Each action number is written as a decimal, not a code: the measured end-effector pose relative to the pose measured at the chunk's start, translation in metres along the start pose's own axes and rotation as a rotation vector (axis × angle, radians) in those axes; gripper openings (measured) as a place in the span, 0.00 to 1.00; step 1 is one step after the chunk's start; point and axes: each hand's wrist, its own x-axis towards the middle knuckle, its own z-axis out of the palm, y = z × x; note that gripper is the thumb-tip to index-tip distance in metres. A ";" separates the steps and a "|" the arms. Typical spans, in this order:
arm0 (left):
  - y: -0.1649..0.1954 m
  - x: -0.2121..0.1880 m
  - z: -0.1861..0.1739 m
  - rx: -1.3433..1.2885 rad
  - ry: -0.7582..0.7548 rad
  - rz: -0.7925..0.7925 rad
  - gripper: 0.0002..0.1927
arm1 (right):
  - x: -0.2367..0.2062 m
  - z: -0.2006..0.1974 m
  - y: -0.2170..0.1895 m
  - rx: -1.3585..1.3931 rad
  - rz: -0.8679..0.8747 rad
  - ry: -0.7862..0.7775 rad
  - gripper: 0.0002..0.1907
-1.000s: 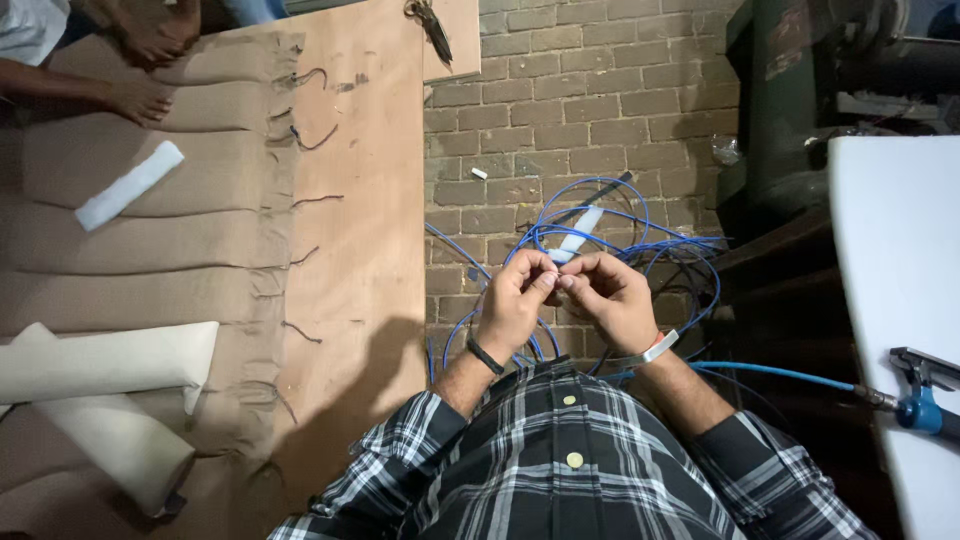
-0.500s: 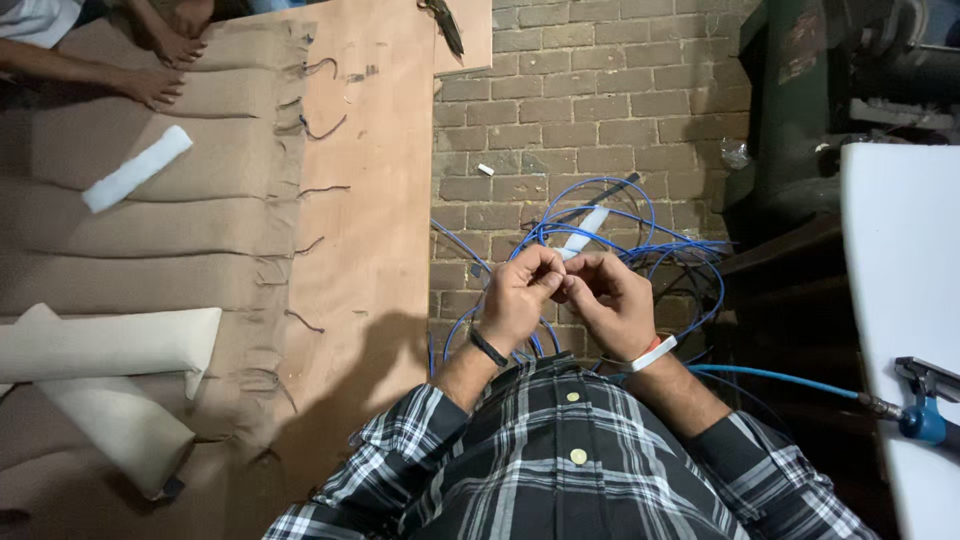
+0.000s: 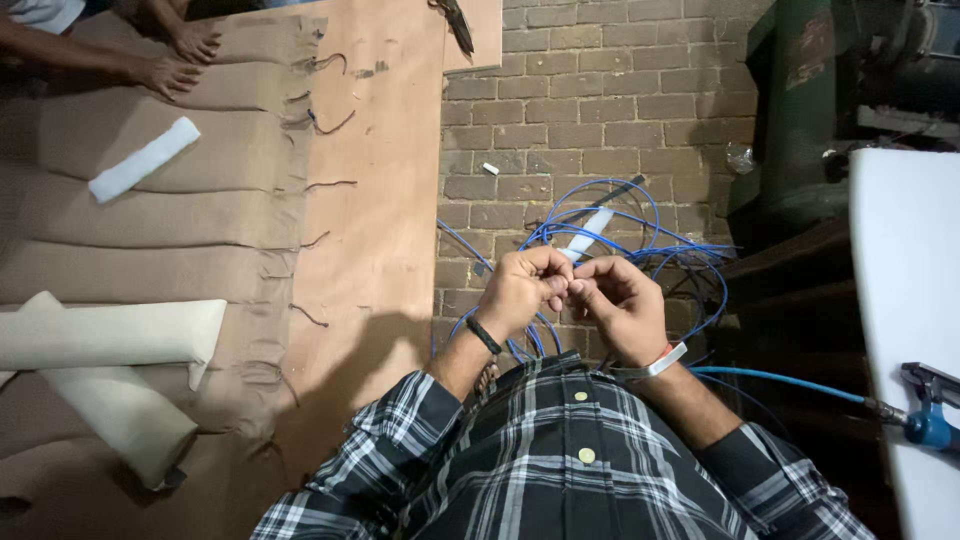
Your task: The person staples brown fabric onto a curved sofa backrest frame using a pneumatic stapler, pressing and smoothing the fabric with their hands between staples. They trim excess fabric with a utility knife, work along the frame edge, and later handle a rolled foam cushion piece on the workbench.
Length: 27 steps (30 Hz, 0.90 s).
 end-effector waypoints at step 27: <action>0.004 -0.013 -0.002 -0.017 -0.008 -0.076 0.03 | 0.004 -0.015 -0.006 0.170 0.177 -0.153 0.05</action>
